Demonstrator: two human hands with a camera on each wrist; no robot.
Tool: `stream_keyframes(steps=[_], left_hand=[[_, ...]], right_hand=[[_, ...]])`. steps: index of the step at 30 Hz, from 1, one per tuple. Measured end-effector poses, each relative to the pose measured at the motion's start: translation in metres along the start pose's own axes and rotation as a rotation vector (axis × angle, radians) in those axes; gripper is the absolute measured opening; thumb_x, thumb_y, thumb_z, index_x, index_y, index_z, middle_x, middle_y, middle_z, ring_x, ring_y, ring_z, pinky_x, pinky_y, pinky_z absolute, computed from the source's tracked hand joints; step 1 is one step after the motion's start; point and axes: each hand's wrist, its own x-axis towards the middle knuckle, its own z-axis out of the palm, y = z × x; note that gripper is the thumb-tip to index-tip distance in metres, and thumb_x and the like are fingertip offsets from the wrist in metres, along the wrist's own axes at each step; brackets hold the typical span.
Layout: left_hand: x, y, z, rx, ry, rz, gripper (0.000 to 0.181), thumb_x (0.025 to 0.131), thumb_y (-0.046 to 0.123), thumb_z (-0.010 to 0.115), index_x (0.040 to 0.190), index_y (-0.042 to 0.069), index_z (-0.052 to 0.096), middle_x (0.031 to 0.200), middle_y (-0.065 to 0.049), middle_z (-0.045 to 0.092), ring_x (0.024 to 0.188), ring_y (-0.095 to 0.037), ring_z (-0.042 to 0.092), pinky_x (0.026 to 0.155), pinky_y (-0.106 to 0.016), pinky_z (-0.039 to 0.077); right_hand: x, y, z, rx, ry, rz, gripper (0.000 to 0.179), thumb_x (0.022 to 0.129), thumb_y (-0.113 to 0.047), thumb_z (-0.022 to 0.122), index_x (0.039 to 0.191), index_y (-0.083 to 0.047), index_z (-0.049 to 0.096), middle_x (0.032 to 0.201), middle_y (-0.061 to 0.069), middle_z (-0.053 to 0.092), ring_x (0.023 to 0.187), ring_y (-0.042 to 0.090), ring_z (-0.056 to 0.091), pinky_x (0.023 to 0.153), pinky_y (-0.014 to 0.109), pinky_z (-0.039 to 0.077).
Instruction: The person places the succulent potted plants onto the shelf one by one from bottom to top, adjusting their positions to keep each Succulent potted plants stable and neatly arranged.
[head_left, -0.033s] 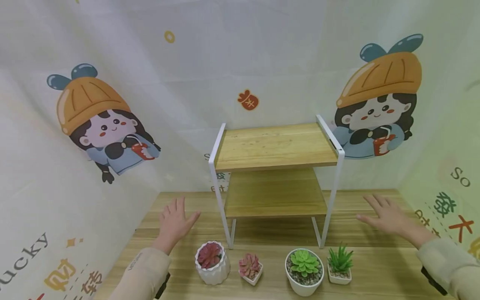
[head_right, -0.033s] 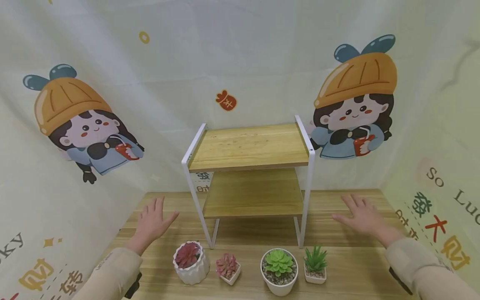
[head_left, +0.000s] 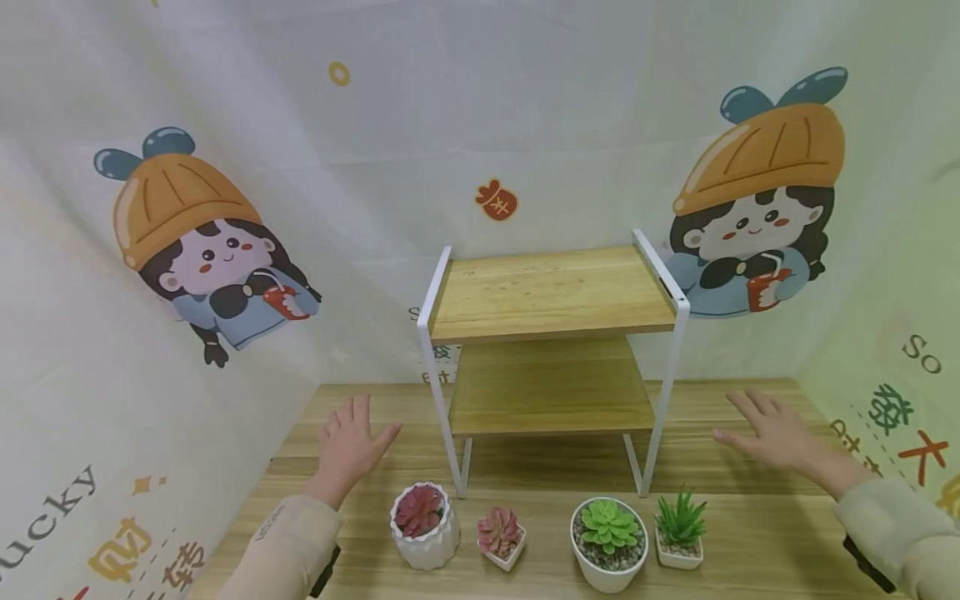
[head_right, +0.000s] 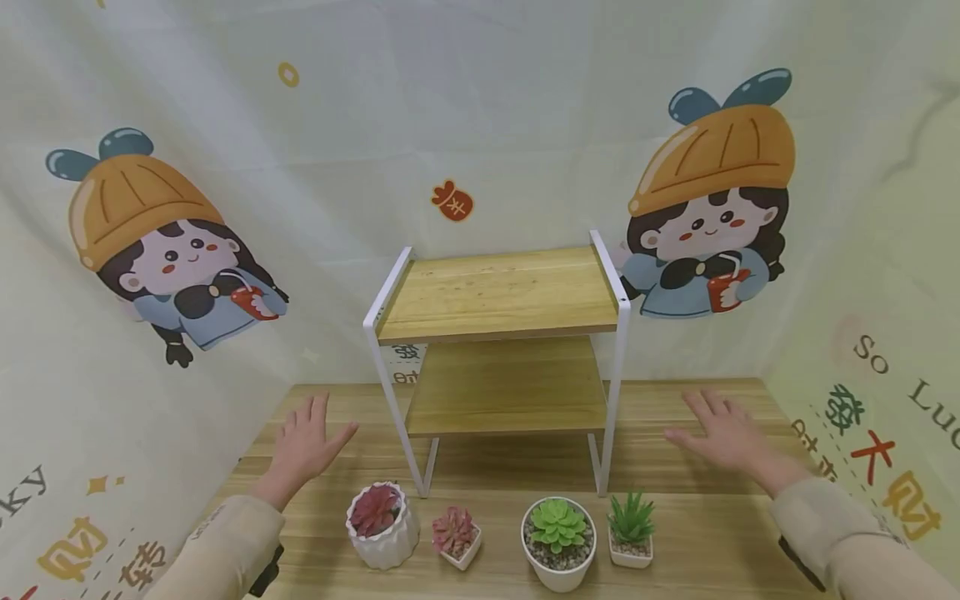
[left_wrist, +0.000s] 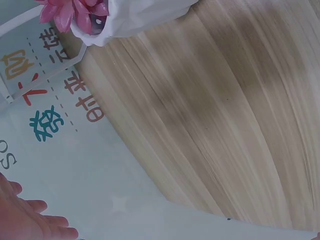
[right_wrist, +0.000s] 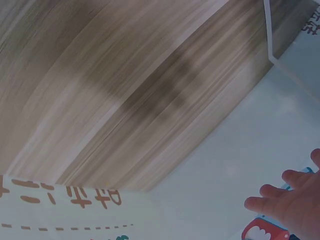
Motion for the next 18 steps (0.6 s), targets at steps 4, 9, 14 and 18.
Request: stream_keyframes(steps=[4,9,14,18], left_hand=[[0.003,0.005,-0.007,-0.030,0.020,0.018,0.075,0.091,0.045,0.047,0.141,-0.005,0.021,0.143,-0.033,0.019,0.127,-0.055,0.019,0.103,-0.064,0.018],[0.016,0.019,-0.026,-0.111,0.079,0.094,0.067,0.093,0.036,0.048,0.138,-0.008,0.025,0.140,-0.033,0.027,0.126,-0.049,0.029,0.103,-0.058,0.027],[0.033,0.050,-0.065,-0.224,0.074,0.143,0.059,0.097,0.034,0.042,0.139,-0.006,0.029,0.140,-0.028,0.032,0.128,-0.042,0.032,0.105,-0.052,0.027],[0.044,0.083,-0.103,-0.285,0.089,0.175,0.057,0.098,0.036,0.038,0.140,0.000,0.030,0.143,-0.022,0.032,0.131,-0.037,0.030,0.106,-0.050,0.027]], right_hand=[[-0.008,-0.006,0.002,0.077,-0.052,-0.039,0.075,0.087,-0.043,0.057,0.132,0.013,0.034,0.129,0.044,0.030,0.112,0.063,0.032,0.084,0.069,0.033],[-0.022,-0.011,0.008,0.254,-0.186,-0.099,0.077,0.085,-0.032,0.063,0.132,0.017,0.028,0.129,0.044,0.030,0.114,0.060,0.033,0.086,0.065,0.036],[-0.040,-0.010,0.018,0.452,-0.300,-0.200,0.074,0.084,-0.016,0.065,0.130,0.024,0.023,0.126,0.049,0.027,0.105,0.063,0.038,0.082,0.063,0.040],[-0.054,-0.005,0.030,0.633,-0.439,-0.219,0.068,0.084,-0.003,0.059,0.129,0.027,0.016,0.122,0.054,0.020,0.098,0.065,0.040,0.076,0.061,0.044]])
